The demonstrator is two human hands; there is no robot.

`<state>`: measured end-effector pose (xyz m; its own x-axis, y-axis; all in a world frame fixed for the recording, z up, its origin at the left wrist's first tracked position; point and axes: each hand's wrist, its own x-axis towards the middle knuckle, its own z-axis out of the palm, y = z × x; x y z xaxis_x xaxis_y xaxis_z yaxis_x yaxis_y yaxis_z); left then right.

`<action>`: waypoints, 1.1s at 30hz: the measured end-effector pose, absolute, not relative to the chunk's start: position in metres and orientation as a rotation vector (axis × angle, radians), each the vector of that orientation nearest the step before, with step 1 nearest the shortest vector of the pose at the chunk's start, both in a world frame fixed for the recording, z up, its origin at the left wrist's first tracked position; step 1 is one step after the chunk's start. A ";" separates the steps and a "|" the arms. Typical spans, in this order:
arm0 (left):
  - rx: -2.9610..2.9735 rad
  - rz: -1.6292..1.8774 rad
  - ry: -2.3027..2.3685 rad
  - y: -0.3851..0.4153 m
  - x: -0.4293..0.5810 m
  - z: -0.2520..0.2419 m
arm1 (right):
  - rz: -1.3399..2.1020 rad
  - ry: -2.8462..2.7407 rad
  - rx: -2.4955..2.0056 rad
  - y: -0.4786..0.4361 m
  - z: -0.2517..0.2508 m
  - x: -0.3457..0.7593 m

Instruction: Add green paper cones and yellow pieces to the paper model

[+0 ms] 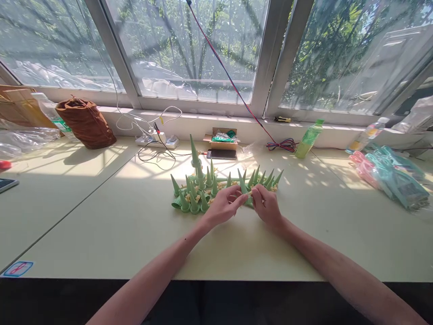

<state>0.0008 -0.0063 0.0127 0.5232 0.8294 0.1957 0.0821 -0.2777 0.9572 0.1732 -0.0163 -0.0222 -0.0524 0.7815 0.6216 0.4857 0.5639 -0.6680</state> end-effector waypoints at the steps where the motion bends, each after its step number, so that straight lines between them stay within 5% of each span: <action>1: 1.739 0.909 0.784 -0.006 0.001 0.011 | 0.324 -1.711 -1.070 -0.016 -0.022 0.174; 13: 2.146 1.003 0.932 -0.002 -0.001 0.004 | 0.298 -1.653 -1.123 -0.014 -0.022 0.170; 33: 1.357 0.616 0.704 -0.003 -0.002 0.016 | 0.353 -1.710 -1.018 -0.018 -0.021 0.172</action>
